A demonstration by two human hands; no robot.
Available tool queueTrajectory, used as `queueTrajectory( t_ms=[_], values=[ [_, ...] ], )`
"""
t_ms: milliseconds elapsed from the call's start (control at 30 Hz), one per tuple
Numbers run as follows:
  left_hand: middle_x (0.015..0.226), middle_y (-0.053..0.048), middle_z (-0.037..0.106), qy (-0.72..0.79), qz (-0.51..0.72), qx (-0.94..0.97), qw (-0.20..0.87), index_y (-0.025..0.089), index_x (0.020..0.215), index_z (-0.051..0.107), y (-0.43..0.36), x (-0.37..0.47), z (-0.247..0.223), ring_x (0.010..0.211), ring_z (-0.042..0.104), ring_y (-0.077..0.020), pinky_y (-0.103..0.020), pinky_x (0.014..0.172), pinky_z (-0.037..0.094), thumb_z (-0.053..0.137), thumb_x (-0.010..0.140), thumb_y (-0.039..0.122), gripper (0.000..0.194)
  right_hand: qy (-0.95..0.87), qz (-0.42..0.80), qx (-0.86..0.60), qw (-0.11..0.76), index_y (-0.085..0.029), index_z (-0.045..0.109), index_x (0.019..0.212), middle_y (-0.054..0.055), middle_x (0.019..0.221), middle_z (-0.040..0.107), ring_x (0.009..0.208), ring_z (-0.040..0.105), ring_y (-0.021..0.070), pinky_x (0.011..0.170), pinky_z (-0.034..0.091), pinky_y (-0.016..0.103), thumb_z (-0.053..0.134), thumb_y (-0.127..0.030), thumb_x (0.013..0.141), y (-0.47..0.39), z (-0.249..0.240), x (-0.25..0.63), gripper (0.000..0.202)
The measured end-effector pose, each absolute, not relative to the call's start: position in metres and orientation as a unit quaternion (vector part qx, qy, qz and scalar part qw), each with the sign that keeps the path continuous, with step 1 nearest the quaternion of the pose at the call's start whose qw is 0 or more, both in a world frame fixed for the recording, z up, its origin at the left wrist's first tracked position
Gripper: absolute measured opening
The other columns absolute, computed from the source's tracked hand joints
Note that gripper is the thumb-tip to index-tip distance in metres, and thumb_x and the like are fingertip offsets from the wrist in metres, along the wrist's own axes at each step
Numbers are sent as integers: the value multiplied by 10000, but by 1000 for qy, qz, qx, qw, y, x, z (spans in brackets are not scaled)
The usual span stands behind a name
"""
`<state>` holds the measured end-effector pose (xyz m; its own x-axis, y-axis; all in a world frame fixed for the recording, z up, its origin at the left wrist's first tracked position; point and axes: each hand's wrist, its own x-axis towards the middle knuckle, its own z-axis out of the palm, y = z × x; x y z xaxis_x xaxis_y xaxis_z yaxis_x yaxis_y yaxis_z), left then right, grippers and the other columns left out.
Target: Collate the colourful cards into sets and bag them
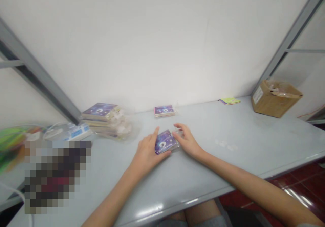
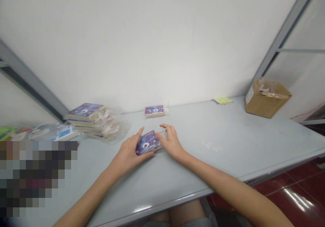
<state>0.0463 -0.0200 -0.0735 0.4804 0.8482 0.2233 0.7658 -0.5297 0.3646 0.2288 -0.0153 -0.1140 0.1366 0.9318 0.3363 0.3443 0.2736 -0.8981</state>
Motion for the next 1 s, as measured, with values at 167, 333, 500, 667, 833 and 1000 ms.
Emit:
queueTrajectory(
  t_ms=[167, 333, 500, 667, 833, 1000],
  values=[
    [1153, -160, 514, 484, 203, 845, 104, 117, 1360, 197, -19, 45, -74, 1037, 490, -291, -417, 866, 372, 561, 705, 537, 859, -634, 252, -517, 516, -203, 552, 979, 68, 1033, 532, 996, 477, 184, 897, 370, 350, 499, -393, 794, -18, -110, 231, 270],
    [1168, -160, 501, 479, 213, 846, 101, 114, 1361, 189, -17, 44, -74, 1039, 486, -279, -405, 869, 370, 547, 716, 547, 855, -645, 276, -490, 517, -196, 593, 966, 57, 980, 581, 960, 518, 164, 875, 382, 322, 437, -389, 841, -22, -102, 230, 279],
    [1159, -146, 509, 471, 200, 855, 89, 144, 1372, 160, -19, 44, -76, 1043, 476, -286, -409, 866, 358, 559, 717, 530, 859, -696, 308, -442, 475, -200, 648, 922, 53, 958, 624, 911, 557, 167, 856, 400, 314, 410, -405, 854, -23, -103, 228, 321],
    [1157, -130, 513, 468, 167, 865, 73, 162, 1375, 159, -21, 45, -75, 1041, 469, -286, -407, 873, 340, 591, 707, 477, 855, -768, 292, -402, 404, -223, 668, 913, 34, 996, 646, 910, 566, 174, 858, 402, 330, 338, -383, 885, -23, -106, 229, 368],
    [1147, -127, 510, 471, 159, 865, 68, 148, 1366, 193, -24, 49, -73, 1042, 463, -283, -404, 879, 334, 597, 713, 443, 822, -755, 339, -390, 403, -209, 678, 880, 26, 944, 670, 860, 590, 174, 837, 418, 325, 350, -412, 873, -23, -102, 230, 385],
    [1161, -132, 498, 484, 165, 855, 81, 144, 1371, 173, -24, 50, -73, 1054, 456, -285, -409, 889, 333, 573, 724, 467, 826, -671, 419, -423, 442, -175, 684, 900, 52, 983, 667, 914, 592, 200, 863, 408, 346, 391, -467, 838, -21, -98, 233, 419]
  ],
)
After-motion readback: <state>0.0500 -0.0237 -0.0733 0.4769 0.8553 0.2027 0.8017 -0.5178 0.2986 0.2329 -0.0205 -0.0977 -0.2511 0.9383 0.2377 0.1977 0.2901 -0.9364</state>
